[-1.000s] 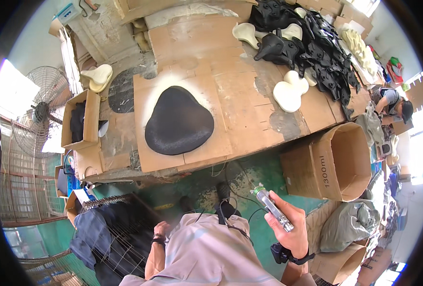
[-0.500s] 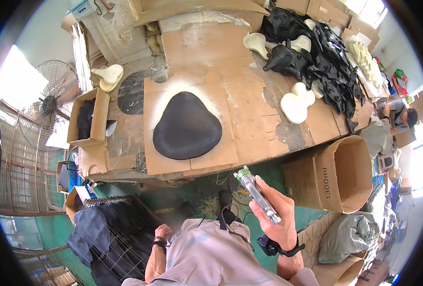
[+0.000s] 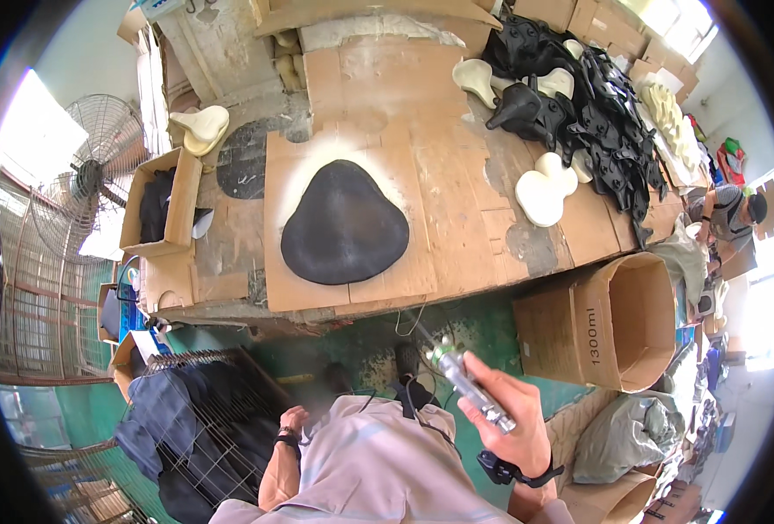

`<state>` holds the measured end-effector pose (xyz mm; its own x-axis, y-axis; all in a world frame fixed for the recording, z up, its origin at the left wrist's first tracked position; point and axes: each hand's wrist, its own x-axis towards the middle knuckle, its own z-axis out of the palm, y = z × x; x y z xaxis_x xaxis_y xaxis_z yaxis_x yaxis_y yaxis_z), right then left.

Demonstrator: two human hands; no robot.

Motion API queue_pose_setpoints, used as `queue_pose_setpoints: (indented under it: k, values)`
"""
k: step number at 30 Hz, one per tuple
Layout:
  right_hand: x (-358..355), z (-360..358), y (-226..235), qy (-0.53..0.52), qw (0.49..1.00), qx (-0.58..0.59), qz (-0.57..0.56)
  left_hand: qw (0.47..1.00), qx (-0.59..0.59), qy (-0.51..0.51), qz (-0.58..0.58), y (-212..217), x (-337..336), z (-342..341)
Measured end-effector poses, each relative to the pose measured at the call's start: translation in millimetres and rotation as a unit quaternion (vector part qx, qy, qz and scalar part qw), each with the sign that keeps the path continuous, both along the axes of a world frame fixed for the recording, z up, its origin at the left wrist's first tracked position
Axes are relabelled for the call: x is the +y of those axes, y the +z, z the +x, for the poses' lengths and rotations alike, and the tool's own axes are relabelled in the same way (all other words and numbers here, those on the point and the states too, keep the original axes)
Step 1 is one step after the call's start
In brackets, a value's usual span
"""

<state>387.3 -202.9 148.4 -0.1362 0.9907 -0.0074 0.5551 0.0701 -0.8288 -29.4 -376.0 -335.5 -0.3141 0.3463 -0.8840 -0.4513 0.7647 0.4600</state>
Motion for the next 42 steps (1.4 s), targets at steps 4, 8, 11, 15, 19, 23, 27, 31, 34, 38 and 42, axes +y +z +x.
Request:
queue_pose_setpoints:
  k: [4,8,11,15,19,23,27,31,34,38,42]
  values:
    - [-6.3,2.4,1.3,0.049,0.999,-0.019,-0.009,0.996,-0.07,0.043,0.023,12.2,27.9,-3.0]
    - [7.0,-4.2,3.3,-0.023,0.999,-0.009,0.03,0.854,-0.466,0.158,0.167,-4.5,22.8,-19.9]
    - [8.2,-1.8,-1.7,-0.039,0.996,0.004,0.076,0.977,-0.189,0.077,0.067,-10.5,24.2,-19.6]
    - [-1.2,5.6,-2.8,-0.04,0.998,-0.011,0.056,0.988,-0.128,0.032,0.083,-22.0,10.8,-14.5]
    - [-17.6,13.4,5.3,-0.027,0.999,-0.037,0.027,0.998,-0.058,-0.01,0.016,-18.5,15.4,-5.9]
    - [-26.9,20.3,15.8,0.006,0.999,-0.042,-0.006,0.996,-0.006,-0.089,0.016,-18.2,13.2,-6.0]
    - [-29.4,22.5,10.1,-0.036,0.999,-0.014,-0.004,0.995,-0.01,-0.093,0.032,-31.3,16.0,-8.1]
    - [-28.8,22.7,15.0,0.007,0.999,-0.038,0.004,0.994,-0.103,0.006,0.045,-5.6,31.1,-4.8]
    - [-30.1,23.7,8.8,0.021,0.999,-0.034,0.009,0.997,-0.077,0.003,0.017,10.6,50.3,4.7]
    - [-23.9,27.4,-8.3,-0.082,0.996,-0.026,0.025,0.996,-0.054,-0.064,0.043,22.8,73.3,-0.2]
    - [-22.5,15.8,-21.4,-0.069,0.996,-0.039,0.032,0.985,0.078,-0.133,0.081,11.1,108.9,-5.7]
